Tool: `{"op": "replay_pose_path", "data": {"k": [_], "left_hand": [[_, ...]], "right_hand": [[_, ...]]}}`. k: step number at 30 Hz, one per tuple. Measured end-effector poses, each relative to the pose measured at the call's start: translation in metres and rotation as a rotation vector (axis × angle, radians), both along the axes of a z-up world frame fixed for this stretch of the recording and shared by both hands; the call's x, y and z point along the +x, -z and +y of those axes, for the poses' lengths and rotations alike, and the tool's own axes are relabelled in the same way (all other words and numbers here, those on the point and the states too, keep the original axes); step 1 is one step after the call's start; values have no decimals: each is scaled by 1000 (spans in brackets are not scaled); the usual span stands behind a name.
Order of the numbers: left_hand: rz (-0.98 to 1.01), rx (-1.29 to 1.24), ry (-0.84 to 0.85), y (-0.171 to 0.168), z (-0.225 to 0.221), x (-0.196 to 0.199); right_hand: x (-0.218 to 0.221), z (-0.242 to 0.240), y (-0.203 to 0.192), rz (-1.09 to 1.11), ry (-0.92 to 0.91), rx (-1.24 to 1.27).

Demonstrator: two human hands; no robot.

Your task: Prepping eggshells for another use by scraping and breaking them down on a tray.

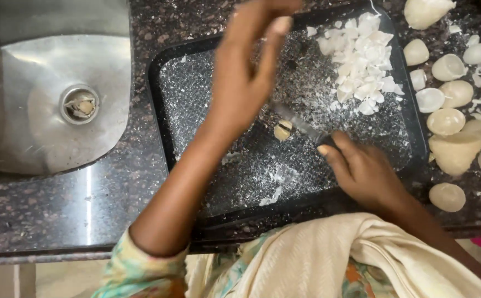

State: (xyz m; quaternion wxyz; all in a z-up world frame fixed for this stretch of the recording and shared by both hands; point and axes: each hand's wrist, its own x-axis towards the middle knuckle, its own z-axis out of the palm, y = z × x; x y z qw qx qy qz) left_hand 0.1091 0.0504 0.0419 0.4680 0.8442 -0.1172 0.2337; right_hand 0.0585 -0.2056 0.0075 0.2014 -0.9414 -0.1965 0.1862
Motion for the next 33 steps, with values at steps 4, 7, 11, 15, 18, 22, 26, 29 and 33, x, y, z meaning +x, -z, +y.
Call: {"op": "replay_pose_path", "data": {"k": [4, 7, 11, 15, 18, 22, 26, 29, 33], "left_hand": [[381, 46, -137, -25, 26, -46], [162, 248, 206, 1, 19, -72], [178, 310, 128, 32, -6, -83], [297, 243, -26, 47, -17, -84], [293, 237, -147, 47, -30, -83], [245, 271, -214, 50, -35, -82], [223, 237, -225, 50, -36, -84], [266, 239, -236, 49, -36, -84], [270, 211, -231, 47, -36, -84]], "right_hand": [[-6, -7, 7, -72, 150, 269], [-8, -2, 5, -110, 190, 279], [-9, 13, -14, -41, 217, 219], [-11, 15, -13, -44, 210, 148], [-16, 16, -11, -56, 209, 98], [-19, 17, -8, -68, 172, 60], [-20, 20, -10, -71, 150, 17], [-20, 23, -11, -71, 126, -28], [-20, 27, -13, -80, 94, -67]]}}
